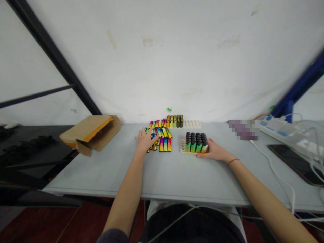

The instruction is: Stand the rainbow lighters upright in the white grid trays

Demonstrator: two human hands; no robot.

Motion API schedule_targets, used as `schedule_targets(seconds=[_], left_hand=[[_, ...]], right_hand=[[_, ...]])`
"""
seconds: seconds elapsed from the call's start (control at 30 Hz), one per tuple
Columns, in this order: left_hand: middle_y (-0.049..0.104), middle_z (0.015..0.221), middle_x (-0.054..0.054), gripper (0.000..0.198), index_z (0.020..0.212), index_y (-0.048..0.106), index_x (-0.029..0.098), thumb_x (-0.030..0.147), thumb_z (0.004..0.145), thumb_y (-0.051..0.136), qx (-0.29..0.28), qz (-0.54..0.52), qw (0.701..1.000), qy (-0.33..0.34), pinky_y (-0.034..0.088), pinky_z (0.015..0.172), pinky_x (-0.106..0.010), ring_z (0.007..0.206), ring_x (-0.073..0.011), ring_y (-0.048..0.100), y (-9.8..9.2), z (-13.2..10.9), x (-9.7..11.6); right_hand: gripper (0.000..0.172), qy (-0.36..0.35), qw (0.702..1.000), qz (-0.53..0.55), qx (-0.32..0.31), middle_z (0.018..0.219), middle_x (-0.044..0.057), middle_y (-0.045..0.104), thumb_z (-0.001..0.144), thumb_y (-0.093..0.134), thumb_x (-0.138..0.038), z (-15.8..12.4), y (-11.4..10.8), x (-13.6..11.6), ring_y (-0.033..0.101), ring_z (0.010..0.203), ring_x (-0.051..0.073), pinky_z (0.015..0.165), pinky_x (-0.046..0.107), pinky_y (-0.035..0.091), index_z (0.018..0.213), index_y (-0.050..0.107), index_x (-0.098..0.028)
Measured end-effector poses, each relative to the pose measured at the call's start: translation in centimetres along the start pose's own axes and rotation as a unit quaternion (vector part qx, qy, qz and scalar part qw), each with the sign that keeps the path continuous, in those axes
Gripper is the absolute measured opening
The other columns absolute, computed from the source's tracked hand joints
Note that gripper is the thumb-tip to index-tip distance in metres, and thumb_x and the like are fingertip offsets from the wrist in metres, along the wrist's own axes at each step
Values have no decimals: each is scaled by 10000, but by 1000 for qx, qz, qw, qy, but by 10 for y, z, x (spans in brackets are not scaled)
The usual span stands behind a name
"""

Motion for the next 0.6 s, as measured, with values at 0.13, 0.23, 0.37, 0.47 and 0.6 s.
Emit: schedule_targets(seconds=[0.13, 0.23, 0.37, 0.47, 0.6], left_hand=[[352, 1703, -138, 626, 1563, 485, 328, 592, 997, 455, 19, 5, 999, 37, 303, 1220, -630, 1578, -357, 282, -2, -3, 8], [403, 1678, -124, 580, 1528, 526, 301, 538, 999, 501, 46, 2, 997, 60, 261, 1247, -619, 1579, -372, 267, -2, -4, 19], [495, 1592, -156, 497, 1443, 594, 202, 423, 999, 553, 94, -78, 970, 209, 248, 1290, -516, 1563, -322, 322, 0, -11, 51], [564, 1503, -172, 472, 1406, 610, 180, 413, 997, 574, 66, -182, 924, 329, 294, 1284, -471, 1496, -292, 438, 9, -23, 79], [477, 1595, -227, 853, 1516, 494, 135, 552, 830, 783, -43, -271, 874, 401, 292, 1287, -506, 1518, -356, 415, 32, -39, 111]], right_hand=[[914, -11, 1000, 2, -4, 1375, 162, 682, 670, 845, -668, 0, -1, 3, 603, 1294, 437, 1196, 693, 332, 1412, 578, -207], [937, -22, 1000, 15, -5, 1359, 149, 685, 648, 868, -656, 0, -1, 10, 621, 1248, 416, 1162, 659, 403, 1412, 569, -204], [983, -18, 999, 39, 0, 1390, 164, 657, 649, 886, -633, 1, -1, 18, 618, 1249, 397, 1128, 593, 470, 1446, 531, -180], [968, -27, 999, 35, 2, 1406, 169, 652, 671, 879, -621, 1, -1, 17, 603, 1280, 404, 1142, 605, 452, 1457, 524, -182], [963, -42, 998, 36, 14, 1430, 170, 644, 671, 876, -613, 1, -1, 14, 599, 1293, 409, 1143, 609, 449, 1461, 526, -187]])
Point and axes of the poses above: each hand's wrist, its own z-axis towards the middle knuckle, its own y-axis out of the palm, x = y × z, the point moved 5 cm from there along z, towards the middle knuckle
